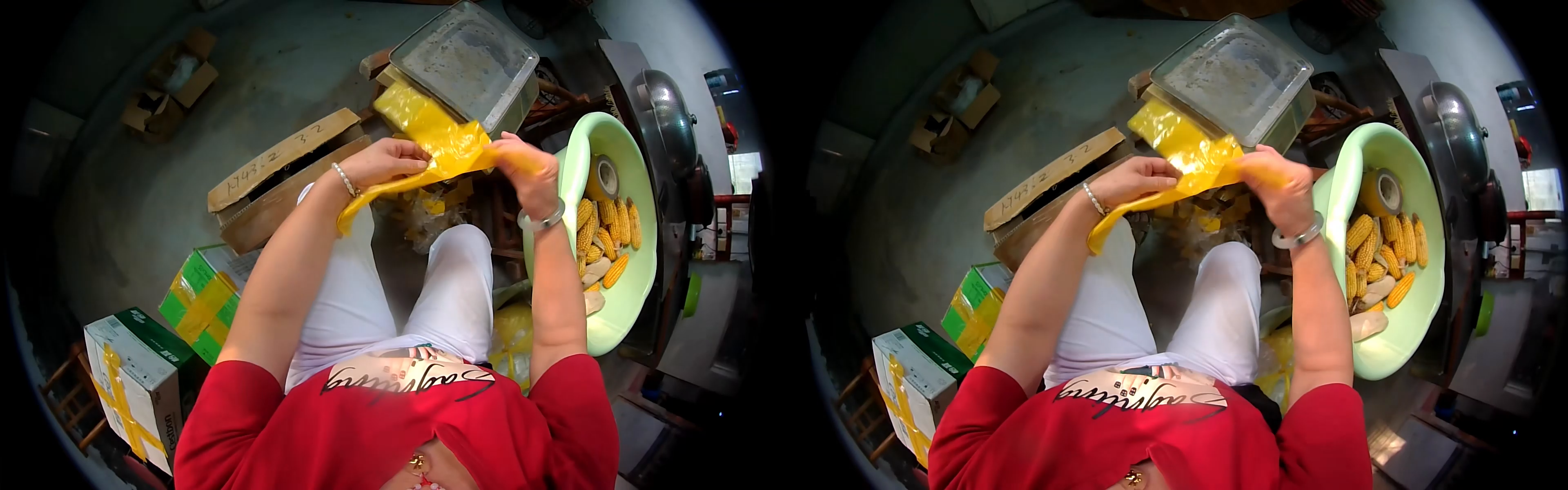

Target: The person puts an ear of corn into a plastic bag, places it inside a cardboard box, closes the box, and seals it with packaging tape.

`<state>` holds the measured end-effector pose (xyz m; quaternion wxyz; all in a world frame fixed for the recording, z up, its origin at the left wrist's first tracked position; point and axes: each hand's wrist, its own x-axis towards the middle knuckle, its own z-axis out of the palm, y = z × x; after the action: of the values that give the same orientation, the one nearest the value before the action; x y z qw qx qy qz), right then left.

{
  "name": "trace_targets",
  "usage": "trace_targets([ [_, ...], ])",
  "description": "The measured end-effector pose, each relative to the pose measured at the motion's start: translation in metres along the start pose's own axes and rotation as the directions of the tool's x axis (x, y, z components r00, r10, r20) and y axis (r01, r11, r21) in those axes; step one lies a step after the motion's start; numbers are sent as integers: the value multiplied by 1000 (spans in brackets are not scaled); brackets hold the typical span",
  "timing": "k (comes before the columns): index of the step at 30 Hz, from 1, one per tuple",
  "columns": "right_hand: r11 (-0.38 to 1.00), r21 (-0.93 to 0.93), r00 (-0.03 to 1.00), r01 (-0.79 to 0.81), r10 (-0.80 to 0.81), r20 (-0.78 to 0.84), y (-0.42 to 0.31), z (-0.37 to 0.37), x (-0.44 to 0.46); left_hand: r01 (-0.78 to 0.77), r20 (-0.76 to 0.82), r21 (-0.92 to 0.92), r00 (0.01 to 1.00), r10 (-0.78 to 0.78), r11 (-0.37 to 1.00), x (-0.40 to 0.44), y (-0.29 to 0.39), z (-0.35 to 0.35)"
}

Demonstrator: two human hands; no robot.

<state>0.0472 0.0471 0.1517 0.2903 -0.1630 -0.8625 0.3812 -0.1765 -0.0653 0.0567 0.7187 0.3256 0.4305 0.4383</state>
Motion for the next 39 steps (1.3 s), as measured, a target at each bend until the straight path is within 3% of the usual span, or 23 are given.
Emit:
trace_targets([
  [2, 861, 408, 914, -304, 384, -129, -4, -4, -3, 53, -113, 104, 993, -41, 993, 3, -8, 0],
  [3, 863, 414, 931, -289, 353, -86, 3, -11, -3, -85, -169, 151, 979, 111, 985, -8, -2, 6],
  [4, 850, 437, 931, -296, 360, -69, 7, -14, -3, -234, -104, -21, 967, 231, 972, -4, -11, -1],
  [6, 820, 482, 928, -310, 370, -34, 12, -19, -3, 162, -287, 213, 953, -97, 963, 5, 6, 0],
  [7, 810, 489, 919, -323, 392, -42, 12, -20, -4, 130, -273, 162, 958, -82, 978, 2, 7, -2],
  [10, 919, 355, 983, -173, 184, 2, 4, -25, -3, 90, -444, -164, 883, -155, 982, 1, 5, -12],
  [11, 878, 431, 977, -209, 203, 62, -4, -29, -2, 0, -587, -347, 780, -217, 938, 1, 7, -16],
  [12, 936, 337, 992, -106, 77, 98, -7, -33, 1, -92, -651, -408, 727, -219, 908, 0, 4, -31],
  [14, 981, 187, 982, 60, -92, 167, -14, -38, 5, -287, -857, -54, 505, 103, 956, -1, 4, -44],
  [15, 984, 161, 981, 81, -107, 161, -15, -40, 5, -410, -836, 182, 414, 360, 894, -5, 11, -36],
  [16, 986, 136, 980, 99, -121, 158, -16, -40, 4, -502, -753, 403, 293, 589, 765, -14, 25, -21],
  [18, 980, 173, 984, 94, -117, 130, -16, -36, 2, -580, -487, 649, 181, 855, 493, -31, 54, 23],
  [20, 956, 287, 993, 56, -82, 80, -17, -30, 1, -479, -204, 802, 342, 917, 357, -38, 67, 58],
  [22, 921, 387, 993, 48, -87, 85, -15, -27, 1, -436, 10, 886, 353, 935, 155, -30, 70, 83],
  [24, 887, 457, 986, 68, -131, 107, -20, -22, 1, -477, 116, 872, 415, 902, 107, -12, 66, 86],
  [25, 868, 497, 984, 24, -109, 143, -26, -19, 2, -537, 147, 830, 473, 869, 152, -5, 65, 84],
  [26, 866, 499, 975, 45, -147, 168, -29, -17, 2, -607, 162, 720, 617, 770, 336, 1, 65, 81],
  [28, 859, 504, 948, 90, -229, 221, -30, -14, 7, -580, 275, 448, 813, 513, 680, 7, 72, 78],
  [32, 826, 554, 967, 105, -214, 135, -33, -17, 7, -521, 279, 404, 853, 441, 752, 17, 59, 71],
  [33, 840, 536, 968, 83, -197, 158, -27, -24, 5, -520, 213, 421, 853, 476, 743, 13, 58, 71],
  [36, 849, 521, 989, -86, 7, 151, -18, -27, -4, -428, 145, 559, 894, 424, 710, 4, 64, 69],
  [39, 778, 603, 983, -175, 104, 151, -17, -32, -4, -392, 56, 716, 857, 512, 577, 2, 62, 65],
])
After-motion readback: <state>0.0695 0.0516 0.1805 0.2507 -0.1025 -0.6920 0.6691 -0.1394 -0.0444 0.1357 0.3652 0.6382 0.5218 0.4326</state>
